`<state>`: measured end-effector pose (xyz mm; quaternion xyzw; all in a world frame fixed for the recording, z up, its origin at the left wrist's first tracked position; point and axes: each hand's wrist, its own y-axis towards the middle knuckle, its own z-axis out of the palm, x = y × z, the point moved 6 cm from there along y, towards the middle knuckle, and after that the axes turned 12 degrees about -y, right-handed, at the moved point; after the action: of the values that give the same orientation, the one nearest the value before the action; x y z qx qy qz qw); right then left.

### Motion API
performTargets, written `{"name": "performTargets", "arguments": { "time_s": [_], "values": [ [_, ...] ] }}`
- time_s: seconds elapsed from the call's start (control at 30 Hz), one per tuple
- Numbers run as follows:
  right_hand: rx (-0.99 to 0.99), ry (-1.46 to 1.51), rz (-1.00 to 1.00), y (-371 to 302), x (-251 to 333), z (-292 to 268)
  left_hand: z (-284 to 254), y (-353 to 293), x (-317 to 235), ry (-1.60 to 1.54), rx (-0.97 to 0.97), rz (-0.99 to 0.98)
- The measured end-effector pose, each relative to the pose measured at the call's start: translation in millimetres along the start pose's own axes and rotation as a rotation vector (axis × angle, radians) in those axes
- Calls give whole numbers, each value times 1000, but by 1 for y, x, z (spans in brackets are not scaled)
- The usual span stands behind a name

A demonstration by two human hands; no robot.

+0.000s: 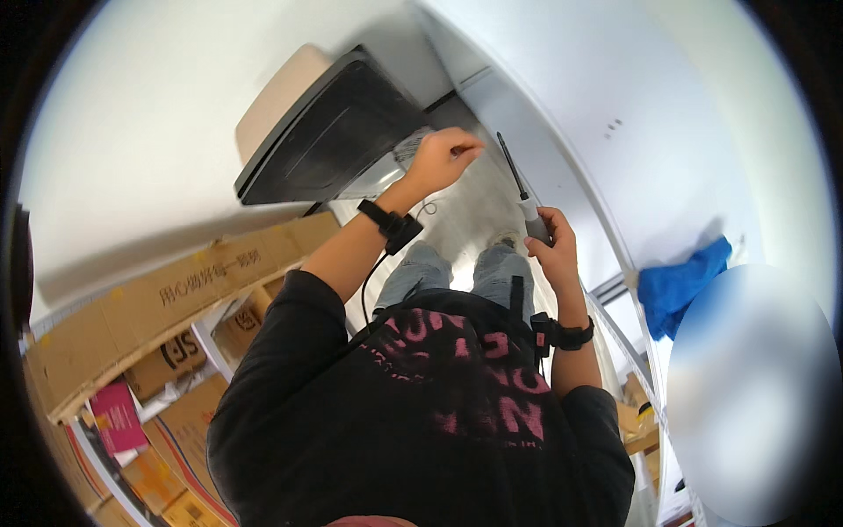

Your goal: The person uses a screwdriver to remove screws from the back panel of a small appliance, then detaches the panel to expose the internal components. They continue to remove additional screws from the interior frame.

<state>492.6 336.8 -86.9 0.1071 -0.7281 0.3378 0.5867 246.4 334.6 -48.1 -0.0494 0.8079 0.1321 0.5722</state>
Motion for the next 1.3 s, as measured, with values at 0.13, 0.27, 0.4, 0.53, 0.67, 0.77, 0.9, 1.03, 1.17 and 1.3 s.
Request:
{"name": "performTargets", "arguments": {
  "time_s": [0.13,0.27,0.4,0.53,0.67,0.77,0.9,1.03,1.17,1.3],
  "values": [
    [174,-80,-6,27,-1,65,-90,-101,58,59,-85,-276],
    [250,-73,23,34,-5,139,-159,-199,109,-6,-261,-405],
    [268,-37,60,24,-25,209,-215,-261,145,-38,-412,-533],
    [276,18,81,6,-42,272,-264,-267,148,25,-544,-387],
    [270,43,96,-13,-41,319,-288,-244,128,51,-579,-216],
    [303,64,107,-22,-46,345,-295,-231,132,50,-467,-109],
    [286,122,124,-26,-44,366,-295,-223,131,37,-452,-212],
    [267,138,101,-24,-42,380,-297,-223,133,65,-442,-219],
    [271,124,118,-25,-37,388,-300,-224,142,53,-468,-172],
    [266,151,104,-21,-41,393,-299,-223,141,64,-492,-208]
  ]
}}
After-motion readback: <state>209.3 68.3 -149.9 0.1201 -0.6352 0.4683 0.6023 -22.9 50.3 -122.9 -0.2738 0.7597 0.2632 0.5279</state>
